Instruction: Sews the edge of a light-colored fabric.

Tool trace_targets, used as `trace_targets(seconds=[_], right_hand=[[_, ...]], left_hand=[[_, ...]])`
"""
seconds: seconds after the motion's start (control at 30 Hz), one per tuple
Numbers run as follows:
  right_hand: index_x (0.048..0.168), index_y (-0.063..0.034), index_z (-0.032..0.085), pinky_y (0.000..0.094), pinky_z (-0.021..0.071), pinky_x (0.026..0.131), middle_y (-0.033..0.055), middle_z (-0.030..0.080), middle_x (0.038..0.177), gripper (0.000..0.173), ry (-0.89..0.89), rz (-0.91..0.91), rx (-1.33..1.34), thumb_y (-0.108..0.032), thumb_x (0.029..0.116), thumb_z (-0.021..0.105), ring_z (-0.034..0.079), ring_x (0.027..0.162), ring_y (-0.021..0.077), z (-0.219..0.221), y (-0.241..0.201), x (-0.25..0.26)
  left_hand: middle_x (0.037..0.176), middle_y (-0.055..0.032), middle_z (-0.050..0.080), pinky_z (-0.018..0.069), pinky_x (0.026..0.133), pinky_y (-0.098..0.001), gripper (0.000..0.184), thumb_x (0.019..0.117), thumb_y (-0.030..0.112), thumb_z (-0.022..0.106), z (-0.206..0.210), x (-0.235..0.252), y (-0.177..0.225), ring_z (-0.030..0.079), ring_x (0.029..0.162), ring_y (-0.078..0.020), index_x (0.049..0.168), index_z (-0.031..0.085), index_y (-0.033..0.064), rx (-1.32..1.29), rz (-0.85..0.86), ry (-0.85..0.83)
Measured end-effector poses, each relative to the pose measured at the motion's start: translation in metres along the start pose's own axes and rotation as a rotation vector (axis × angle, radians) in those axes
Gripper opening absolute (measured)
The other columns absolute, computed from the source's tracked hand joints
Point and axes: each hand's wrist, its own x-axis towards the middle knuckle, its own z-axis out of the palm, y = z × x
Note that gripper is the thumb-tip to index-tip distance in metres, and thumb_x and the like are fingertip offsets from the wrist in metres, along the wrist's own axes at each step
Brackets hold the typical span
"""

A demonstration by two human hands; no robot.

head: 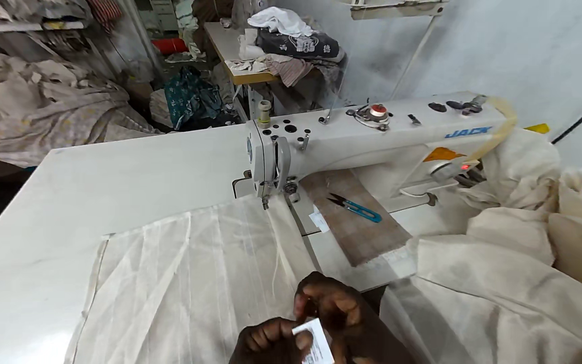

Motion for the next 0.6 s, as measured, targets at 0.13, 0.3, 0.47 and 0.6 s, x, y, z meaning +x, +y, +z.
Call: trace_targets(seconds=[0.13, 0.3, 0.47, 0.6], right_hand=[[0.133, -0.0127, 0.064, 0.0233, 0.0523, 0.100, -0.0052, 0.060, 0.135, 0.046, 0.070, 0.036, 0.001, -0.013, 0.0896, 0.077, 0.060, 0.119, 0.0047, 0.012, 0.009, -0.009], [0.137, -0.0192, 0.061, 0.0275, 0.0532, 0.100, -0.0046, 0.062, 0.135, 0.048, 0.135, 0.027, -0.081, -0.024, 0.0915, 0.076, 0.061, 0.121, 0.0085, -0.002, 0.011, -0.013], [0.119, 0.0035, 0.072, 0.0372, 0.0584, 0.082, 0.0191, 0.070, 0.111, 0.029, 0.237, 0.393, -0.888, -0.011, 0.0942, 0.067, 0.069, 0.094, 0.0255, -0.025, 0.008, -0.013], [0.102, 0.0049, 0.075, 0.0433, 0.0588, 0.073, 0.0200, 0.072, 0.090, 0.020, 0.249, 0.351, -1.227, -0.003, 0.0956, 0.059, 0.071, 0.078, 0.0307, -0.015, 0.001, 0.051]], left_hand=[[0.080, 0.0000, 0.075, 0.0628, 0.072, -0.0268, 0.020, 0.0979, -0.004, 0.057, 0.002, 0.003, -0.002, 0.073, 0.072, -0.0080, 0.093, 0.073, 0.0057, 0.109, 0.088, 0.146], [0.081, -0.0008, 0.076, 0.0625, 0.071, -0.0256, 0.019, 0.0976, -0.005, 0.056, -0.003, 0.010, -0.001, 0.073, 0.073, -0.0085, 0.093, 0.072, 0.0041, 0.175, 0.107, 0.178], [0.078, 0.0006, 0.072, 0.0583, 0.073, -0.0245, 0.013, 0.0953, -0.004, 0.059, -0.041, 0.052, 0.020, 0.068, 0.073, -0.0065, 0.091, 0.070, 0.0008, 0.387, 0.161, 0.372], [0.093, -0.0072, 0.070, 0.0519, 0.084, -0.0316, 0.012, 0.0955, -0.002, 0.059, -0.055, 0.121, 0.051, 0.064, 0.088, -0.0117, 0.094, 0.071, -0.0048, 0.636, 0.312, 0.459]])
